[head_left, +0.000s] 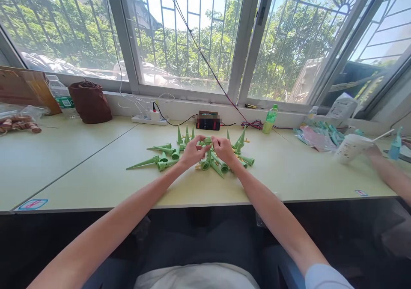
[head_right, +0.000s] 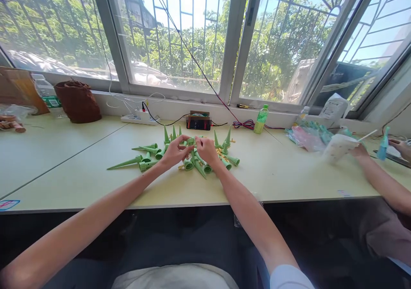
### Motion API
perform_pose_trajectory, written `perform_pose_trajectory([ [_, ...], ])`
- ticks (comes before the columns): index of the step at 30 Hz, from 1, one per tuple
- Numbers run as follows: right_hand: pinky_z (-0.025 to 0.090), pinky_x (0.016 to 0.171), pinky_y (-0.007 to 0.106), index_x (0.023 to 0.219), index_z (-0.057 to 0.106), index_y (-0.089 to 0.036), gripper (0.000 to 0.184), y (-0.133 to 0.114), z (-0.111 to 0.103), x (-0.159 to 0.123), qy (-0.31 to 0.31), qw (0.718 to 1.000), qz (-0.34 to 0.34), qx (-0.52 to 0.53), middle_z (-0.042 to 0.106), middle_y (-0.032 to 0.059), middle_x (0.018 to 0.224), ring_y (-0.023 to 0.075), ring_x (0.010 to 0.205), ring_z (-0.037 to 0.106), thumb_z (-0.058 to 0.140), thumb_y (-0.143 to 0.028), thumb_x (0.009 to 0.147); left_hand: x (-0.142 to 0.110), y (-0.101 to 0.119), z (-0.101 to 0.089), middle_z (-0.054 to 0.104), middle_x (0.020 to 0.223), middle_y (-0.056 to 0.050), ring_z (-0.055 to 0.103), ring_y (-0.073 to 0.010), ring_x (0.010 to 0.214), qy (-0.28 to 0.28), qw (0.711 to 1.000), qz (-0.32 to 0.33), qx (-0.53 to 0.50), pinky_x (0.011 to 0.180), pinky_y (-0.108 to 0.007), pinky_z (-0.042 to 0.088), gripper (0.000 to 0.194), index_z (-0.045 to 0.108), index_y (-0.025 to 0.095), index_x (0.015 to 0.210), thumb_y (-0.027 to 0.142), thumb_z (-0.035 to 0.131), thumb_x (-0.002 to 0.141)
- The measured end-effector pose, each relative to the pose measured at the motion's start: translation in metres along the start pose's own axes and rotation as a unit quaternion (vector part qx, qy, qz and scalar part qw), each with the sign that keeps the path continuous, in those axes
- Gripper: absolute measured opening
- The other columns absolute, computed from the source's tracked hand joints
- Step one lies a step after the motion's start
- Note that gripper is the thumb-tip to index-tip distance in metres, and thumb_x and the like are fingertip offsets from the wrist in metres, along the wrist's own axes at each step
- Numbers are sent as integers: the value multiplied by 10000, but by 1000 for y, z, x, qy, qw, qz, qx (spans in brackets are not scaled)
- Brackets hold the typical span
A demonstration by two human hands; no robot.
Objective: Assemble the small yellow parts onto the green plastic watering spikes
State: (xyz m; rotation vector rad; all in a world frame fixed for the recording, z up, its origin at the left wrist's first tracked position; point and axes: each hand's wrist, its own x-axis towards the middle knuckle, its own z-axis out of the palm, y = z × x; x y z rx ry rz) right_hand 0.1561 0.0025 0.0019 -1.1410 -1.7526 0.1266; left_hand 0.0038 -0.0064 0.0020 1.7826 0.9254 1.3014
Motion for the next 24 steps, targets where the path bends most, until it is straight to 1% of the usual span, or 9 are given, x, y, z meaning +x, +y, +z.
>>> perform_pose_trajectory([
  [2,239,543,284,521,329,-203,577,-2,-1,0,5,1000,7,7,356,-18,477,111,520,291,302,-587,952,0,1,0,623,916,-10,543,-54,429,7,1000,15,-8,341,-180,352,400,519,212,1047,394,708,744],
  [4,247,545,284,532,331,-205,581,-4,-2,-1,15,1000,19,19,367,-16,477,112,510,304,287,-603,953,1,1,1,617,976,-25,540,-47,418,10,1000,18,-22,337,-181,354,421,490,218,1092,427,677,778],
  [7,273,555,277,555,363,-203,585,-7,-5,-1,35,998,27,34,417,-7,500,114,509,343,254,-611,960,2,3,2,612,885,-2,524,-47,394,22,999,8,-46,328,-175,344,377,474,216,1059,498,593,839],
  [9,292,565,271,575,387,-202,583,-8,-6,-1,43,998,26,39,459,3,528,118,521,379,240,-611,963,3,4,2,593,765,25,493,-52,361,33,997,-8,-64,309,-174,310,359,481,205,985,535,549,860],
  [11,303,574,264,590,401,-200,571,-7,-7,-1,44,998,20,46,485,7,548,118,533,405,247,-602,966,4,5,0,550,623,46,437,-59,316,32,995,-37,-85,289,-182,266,371,491,194,908,564,514,874],
  [14,308,582,254,612,429,-193,545,-7,-7,-2,27,998,-2,58,511,3,570,112,544,427,278,-572,973,4,6,-1,494,470,52,351,-69,261,0,988,-100,-115,275,-198,219,431,499,186,834,611,456,887],
  [18,306,580,247,631,456,-186,535,-7,-6,-3,1,998,-19,64,538,4,597,108,561,437,300,-570,969,3,8,-2,527,446,27,336,-80,243,-61,969,-183,-157,278,-205,219,484,479,189,859,669,418,875],
  [20,308,575,245,634,450,-187,543,-8,-6,-3,-3,998,-14,69,541,5,603,110,569,441,296,-590,962,2,10,-2,550,467,18,343,-82,245,-81,961,-198,-175,281,-208,245,503,480,188,900,685,411,868],
  [24,320,573,239,643,440,-192,542,-9,-7,-4,-6,995,-9,104,527,0,604,111,575,456,297,-615,951,1,12,-4,600,539,-10,406,-90,284,-107,955,-191,-201,308,-213,326,489,487,183,922,664,415,876],
])
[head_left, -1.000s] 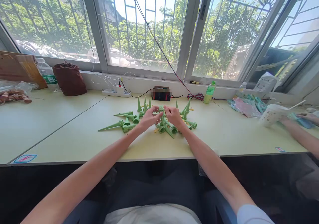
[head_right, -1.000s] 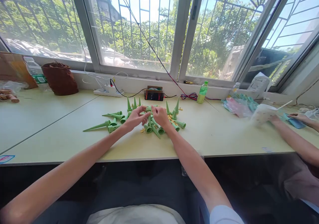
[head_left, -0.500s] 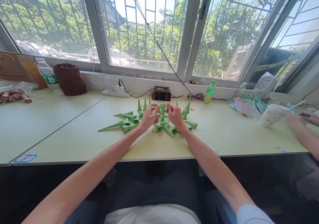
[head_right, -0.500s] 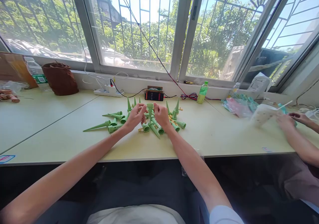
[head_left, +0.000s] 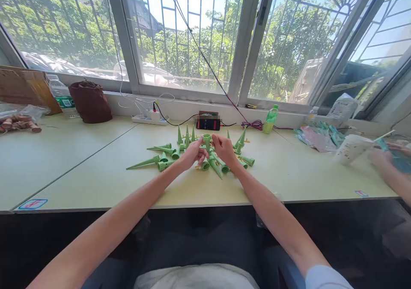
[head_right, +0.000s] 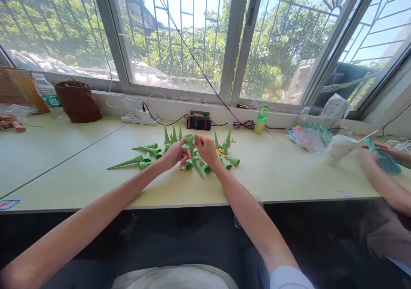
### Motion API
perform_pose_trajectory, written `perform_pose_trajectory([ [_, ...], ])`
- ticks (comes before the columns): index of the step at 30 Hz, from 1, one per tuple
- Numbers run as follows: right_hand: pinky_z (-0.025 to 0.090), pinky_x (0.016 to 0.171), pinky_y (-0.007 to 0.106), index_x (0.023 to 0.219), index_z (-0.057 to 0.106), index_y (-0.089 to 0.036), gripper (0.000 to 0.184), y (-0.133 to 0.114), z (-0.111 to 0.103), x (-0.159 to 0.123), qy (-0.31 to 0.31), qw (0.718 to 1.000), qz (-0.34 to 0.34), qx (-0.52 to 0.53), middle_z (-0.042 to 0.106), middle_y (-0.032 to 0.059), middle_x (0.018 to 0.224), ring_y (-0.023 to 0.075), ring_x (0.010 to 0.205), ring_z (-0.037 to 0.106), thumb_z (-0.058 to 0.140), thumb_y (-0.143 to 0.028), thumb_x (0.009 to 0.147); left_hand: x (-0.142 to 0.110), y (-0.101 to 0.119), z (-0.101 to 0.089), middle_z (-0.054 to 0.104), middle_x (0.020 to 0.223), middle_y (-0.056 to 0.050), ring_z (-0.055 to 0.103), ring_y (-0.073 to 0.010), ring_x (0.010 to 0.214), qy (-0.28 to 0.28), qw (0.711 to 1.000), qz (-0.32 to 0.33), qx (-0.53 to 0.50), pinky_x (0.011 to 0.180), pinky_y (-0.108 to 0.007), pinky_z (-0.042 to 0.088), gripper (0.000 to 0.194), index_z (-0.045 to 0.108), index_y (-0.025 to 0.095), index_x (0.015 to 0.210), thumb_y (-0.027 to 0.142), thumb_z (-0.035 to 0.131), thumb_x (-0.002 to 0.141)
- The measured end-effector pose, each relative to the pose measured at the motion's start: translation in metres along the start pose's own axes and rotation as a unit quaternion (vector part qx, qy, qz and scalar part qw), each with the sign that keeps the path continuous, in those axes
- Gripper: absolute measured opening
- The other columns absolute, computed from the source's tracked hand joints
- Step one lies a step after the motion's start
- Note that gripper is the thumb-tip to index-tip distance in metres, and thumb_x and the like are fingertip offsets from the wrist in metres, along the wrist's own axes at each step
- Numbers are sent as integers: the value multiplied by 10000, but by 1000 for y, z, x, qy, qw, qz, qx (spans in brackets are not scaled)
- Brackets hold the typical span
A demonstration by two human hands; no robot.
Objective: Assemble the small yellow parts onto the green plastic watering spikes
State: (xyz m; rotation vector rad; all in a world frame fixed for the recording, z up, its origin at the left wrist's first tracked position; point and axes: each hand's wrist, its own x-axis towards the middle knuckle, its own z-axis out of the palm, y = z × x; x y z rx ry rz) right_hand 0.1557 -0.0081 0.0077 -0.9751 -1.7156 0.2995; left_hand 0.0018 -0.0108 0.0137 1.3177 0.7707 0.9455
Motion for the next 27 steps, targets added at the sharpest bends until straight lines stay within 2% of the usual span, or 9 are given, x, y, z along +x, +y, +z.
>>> perform_pose_trajectory([
  [5,311,571,243,630,418,-194,522,2,1,0,11,1000,-7,11,480,-16,588,104,561,419,316,-591,955,0,1,-1,648,695,-42,468,-91,330,-1,1000,19,-18,331,-234,389,443,485,178,910,619,474,868],
  [10,296,559,252,597,394,-196,540,3,2,1,11,1000,3,0,434,-20,550,103,547,375,304,-589,955,1,0,-2,631,813,-14,513,-75,372,20,997,79,4,335,-220,408,431,481,194,935,580,617,802],
  [17,278,536,263,550,332,-206,572,2,2,2,6,1000,18,-23,399,-9,503,111,546,352,289,-619,943,-3,1,-2,538,782,36,572,-93,419,29,990,131,32,365,-224,448,479,484,231,1123,525,664,790],
  [22,267,540,267,554,313,-206,559,2,2,2,17,999,11,-40,391,-10,506,111,552,344,284,-601,948,-4,2,0,570,867,20,584,-88,432,40,989,138,24,372,-225,453,553,433,249,1183,495,703,767],
  [27,282,561,266,588,367,-200,530,0,1,1,45,998,7,-47,430,-15,537,107,537,357,276,-560,966,0,1,1,571,852,11,577,-88,424,72,990,116,33,360,-225,438,523,456,226,1103,546,691,762],
])
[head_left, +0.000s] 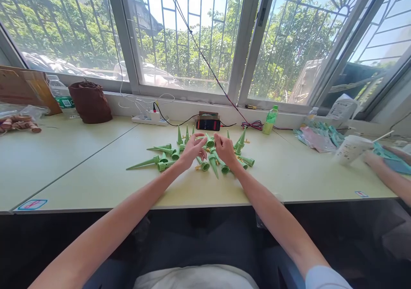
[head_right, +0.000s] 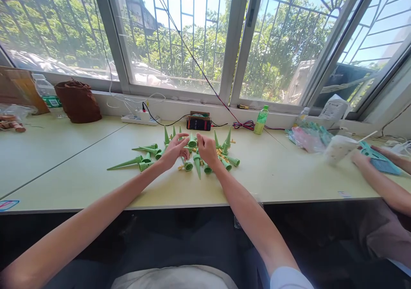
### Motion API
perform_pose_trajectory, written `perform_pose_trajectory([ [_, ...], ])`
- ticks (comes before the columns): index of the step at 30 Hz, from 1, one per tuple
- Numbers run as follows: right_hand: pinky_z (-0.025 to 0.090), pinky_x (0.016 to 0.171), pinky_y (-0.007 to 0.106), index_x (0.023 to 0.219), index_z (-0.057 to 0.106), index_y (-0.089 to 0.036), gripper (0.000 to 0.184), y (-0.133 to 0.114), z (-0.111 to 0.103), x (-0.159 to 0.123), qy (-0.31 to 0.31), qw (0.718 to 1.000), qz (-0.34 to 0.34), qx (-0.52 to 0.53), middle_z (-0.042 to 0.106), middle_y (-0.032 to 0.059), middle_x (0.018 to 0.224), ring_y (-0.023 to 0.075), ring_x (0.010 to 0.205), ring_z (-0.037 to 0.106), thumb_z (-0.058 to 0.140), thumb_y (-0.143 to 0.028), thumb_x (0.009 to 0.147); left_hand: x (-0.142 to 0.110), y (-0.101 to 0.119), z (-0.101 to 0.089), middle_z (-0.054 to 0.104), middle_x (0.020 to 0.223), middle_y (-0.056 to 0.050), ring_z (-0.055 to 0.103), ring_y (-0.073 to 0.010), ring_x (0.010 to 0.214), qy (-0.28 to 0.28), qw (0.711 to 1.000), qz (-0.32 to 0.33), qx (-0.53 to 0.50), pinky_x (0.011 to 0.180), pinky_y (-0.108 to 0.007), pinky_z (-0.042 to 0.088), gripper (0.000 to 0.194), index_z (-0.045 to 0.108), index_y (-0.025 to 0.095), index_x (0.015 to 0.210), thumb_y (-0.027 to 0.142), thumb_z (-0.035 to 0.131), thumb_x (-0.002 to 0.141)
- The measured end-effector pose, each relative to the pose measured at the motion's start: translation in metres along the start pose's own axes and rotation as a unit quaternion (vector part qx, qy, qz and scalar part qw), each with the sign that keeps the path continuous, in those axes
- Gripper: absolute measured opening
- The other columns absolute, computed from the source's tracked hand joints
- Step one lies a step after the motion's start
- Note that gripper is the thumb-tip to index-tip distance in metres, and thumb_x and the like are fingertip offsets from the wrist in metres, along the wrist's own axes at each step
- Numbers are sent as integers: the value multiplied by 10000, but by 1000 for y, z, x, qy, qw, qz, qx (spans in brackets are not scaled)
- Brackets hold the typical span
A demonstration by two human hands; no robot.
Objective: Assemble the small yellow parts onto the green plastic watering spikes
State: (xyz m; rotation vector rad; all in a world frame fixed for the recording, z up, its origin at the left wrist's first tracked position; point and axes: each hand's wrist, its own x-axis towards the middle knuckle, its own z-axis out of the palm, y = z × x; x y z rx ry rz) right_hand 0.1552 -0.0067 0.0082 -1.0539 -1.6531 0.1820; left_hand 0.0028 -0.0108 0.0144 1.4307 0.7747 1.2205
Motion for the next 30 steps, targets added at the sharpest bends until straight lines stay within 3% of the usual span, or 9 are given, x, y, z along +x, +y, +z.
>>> perform_pose_trajectory([
  [5,296,573,261,605,391,-200,524,-1,-1,0,2,1000,0,6,450,-15,553,109,538,379,264,-551,973,1,-2,1,504,794,18,563,-78,439,-20,999,-38,-7,340,-204,395,488,515,180,931,604,671,748],
  [13,277,575,259,609,384,-196,505,2,1,0,-23,1000,-6,12,444,-25,562,103,551,352,298,-537,971,-2,1,2,497,753,28,558,-84,456,-53,998,-41,4,348,-201,400,485,520,188,949,614,653,758],
  [20,254,557,268,588,344,-202,509,4,1,1,-28,1000,-9,-12,383,-28,534,108,549,311,303,-551,956,-2,-2,0,524,749,34,562,-81,459,-48,998,-5,41,367,-197,419,490,513,188,1011,551,699,739],
  [26,268,555,270,540,373,-196,561,6,2,1,-31,999,0,-19,443,5,518,118,546,383,313,-585,941,0,-10,-1,599,885,-8,554,-56,434,-48,994,63,77,345,-179,397,466,556,187,1024,455,755,699],
  [30,268,557,270,535,385,-198,584,6,3,1,-31,999,1,-22,443,13,506,125,543,393,295,-611,938,1,-12,1,605,903,-16,554,-55,431,-37,991,74,101,337,-178,395,415,559,185,984,481,715,739],
])
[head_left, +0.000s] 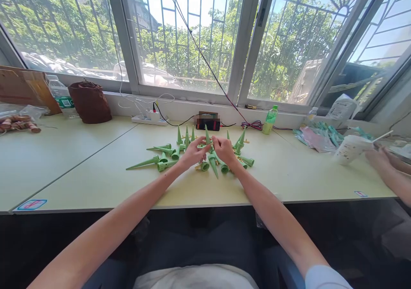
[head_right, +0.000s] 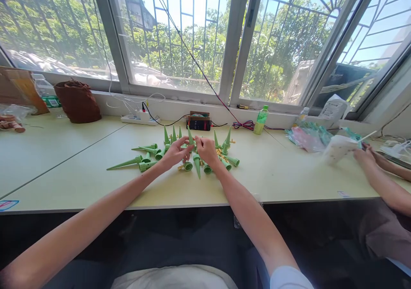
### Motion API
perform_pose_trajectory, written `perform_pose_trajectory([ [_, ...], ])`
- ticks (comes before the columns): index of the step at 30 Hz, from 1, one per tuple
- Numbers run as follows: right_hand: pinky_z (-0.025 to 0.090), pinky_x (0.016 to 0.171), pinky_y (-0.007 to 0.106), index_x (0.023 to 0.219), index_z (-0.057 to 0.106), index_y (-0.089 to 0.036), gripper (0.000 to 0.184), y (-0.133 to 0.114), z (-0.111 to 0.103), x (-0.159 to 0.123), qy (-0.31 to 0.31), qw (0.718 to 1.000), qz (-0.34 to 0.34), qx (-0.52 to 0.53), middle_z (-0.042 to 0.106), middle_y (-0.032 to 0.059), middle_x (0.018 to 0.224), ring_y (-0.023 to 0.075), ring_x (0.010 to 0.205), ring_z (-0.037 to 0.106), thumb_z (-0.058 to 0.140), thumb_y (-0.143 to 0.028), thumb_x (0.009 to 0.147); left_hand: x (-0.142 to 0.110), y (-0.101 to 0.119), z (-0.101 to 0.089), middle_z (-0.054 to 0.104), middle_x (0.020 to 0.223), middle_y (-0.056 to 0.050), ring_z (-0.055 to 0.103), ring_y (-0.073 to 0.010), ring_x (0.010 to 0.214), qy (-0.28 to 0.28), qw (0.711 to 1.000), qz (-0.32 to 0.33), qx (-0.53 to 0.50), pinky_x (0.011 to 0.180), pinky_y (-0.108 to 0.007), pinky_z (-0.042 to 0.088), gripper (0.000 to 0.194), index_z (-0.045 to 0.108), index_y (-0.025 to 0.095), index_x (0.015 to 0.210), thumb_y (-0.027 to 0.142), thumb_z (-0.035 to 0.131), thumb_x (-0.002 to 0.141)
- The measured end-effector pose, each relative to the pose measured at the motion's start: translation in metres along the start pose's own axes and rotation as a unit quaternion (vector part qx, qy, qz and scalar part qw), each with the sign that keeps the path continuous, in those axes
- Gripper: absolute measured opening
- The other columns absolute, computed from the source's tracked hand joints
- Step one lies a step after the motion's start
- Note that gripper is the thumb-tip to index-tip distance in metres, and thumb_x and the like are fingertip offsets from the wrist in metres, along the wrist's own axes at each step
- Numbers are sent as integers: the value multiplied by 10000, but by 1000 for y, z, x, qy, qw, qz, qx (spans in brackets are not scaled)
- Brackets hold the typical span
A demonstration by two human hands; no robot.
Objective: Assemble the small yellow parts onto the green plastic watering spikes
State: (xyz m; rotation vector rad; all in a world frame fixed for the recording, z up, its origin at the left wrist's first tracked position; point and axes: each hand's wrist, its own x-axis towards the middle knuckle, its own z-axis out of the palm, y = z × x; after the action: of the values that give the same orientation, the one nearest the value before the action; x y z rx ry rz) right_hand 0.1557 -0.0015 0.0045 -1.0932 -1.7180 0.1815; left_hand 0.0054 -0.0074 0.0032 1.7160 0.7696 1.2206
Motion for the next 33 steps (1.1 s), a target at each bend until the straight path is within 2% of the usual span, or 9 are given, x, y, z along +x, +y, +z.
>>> perform_pose_trajectory([
  [6,265,555,266,561,405,-193,567,-1,-1,-1,-8,1000,-9,-5,435,-8,509,109,522,357,291,-585,955,-1,7,3,525,608,37,521,-91,389,17,999,-47,14,322,-186,370,432,529,193,920,614,555,829],
  [10,287,565,258,570,424,-186,563,-2,-1,-2,-18,1000,-11,8,490,-1,539,108,537,399,308,-580,955,1,5,1,439,479,58,463,-97,353,31,997,-69,4,320,-189,347,466,502,197,837,663,506,836],
  [14,296,573,255,577,437,-185,567,-3,-2,-2,-27,999,-18,9,516,5,557,109,547,412,306,-587,955,3,1,-2,444,475,46,449,-98,341,24,995,-95,-15,314,-197,322,499,494,198,794,695,478,830],
  [20,289,572,254,583,440,-186,571,-3,-1,-2,-31,999,-24,-2,510,2,563,108,546,397,284,-585,960,0,7,0,545,615,-7,433,-77,336,6,993,-109,-35,296,-201,279,527,512,177,766,691,434,853],
  [25,293,571,247,592,452,-183,574,0,0,-1,-49,999,-24,0,515,-4,571,105,550,397,299,-604,951,-1,9,0,512,573,0,397,-71,326,-4,991,-121,-57,296,-193,262,543,519,173,757,701,433,845],
  [33,296,567,239,594,470,-177,569,1,0,-2,-71,997,-31,8,512,-6,568,100,553,389,311,-590,951,0,8,0,497,579,1,423,-77,347,-5,985,-149,-85,298,-191,285,552,498,170,739,713,450,827],
])
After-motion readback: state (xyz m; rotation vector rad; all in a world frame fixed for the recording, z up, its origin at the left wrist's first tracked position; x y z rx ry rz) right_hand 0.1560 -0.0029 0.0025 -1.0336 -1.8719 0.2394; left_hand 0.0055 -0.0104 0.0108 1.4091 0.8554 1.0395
